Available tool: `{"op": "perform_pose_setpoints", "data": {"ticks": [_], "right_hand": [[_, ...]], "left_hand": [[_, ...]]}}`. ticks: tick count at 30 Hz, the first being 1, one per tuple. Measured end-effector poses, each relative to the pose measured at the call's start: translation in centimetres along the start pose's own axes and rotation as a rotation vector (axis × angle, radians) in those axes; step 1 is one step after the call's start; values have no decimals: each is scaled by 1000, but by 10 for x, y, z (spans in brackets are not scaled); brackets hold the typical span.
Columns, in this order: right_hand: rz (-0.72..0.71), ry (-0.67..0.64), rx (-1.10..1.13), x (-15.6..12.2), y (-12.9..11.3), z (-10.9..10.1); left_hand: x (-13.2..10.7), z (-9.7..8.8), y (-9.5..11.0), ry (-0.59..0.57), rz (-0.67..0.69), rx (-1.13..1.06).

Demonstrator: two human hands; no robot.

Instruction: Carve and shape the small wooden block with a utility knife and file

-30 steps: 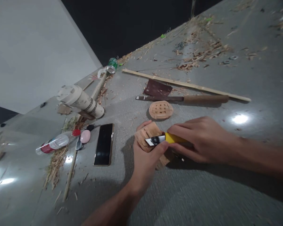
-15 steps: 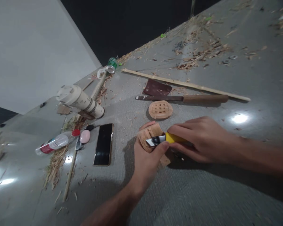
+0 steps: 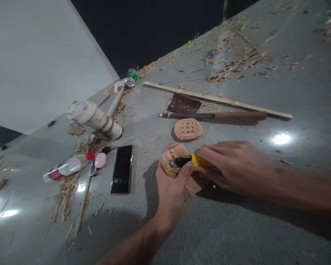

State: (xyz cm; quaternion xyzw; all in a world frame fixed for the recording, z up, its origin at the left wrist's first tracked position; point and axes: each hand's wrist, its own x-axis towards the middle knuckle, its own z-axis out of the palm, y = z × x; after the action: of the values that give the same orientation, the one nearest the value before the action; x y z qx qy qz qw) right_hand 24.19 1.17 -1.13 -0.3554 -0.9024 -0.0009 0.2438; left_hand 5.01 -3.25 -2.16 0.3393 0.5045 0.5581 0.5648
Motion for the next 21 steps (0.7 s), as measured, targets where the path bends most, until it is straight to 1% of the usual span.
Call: {"op": "perform_pose_setpoints", "data": {"ticks": [4,10,14,18,21], "right_hand": [[-38,9,35,5,4,-3],[-108,-35,111,9,18,-10],[-114,-53,119,6,23,-11],[-108,-69,143,5,25,-12],[-115,-95,147,5,26,-13]], "left_hand": [[2,-1,0,-9,-2,-2],[5,-5,-2,-89,23,18],[6,-7,-3,-128,31,18],[7,-7,0,-173,-7,4],[7,-6,2,-193,-6,1]]}}
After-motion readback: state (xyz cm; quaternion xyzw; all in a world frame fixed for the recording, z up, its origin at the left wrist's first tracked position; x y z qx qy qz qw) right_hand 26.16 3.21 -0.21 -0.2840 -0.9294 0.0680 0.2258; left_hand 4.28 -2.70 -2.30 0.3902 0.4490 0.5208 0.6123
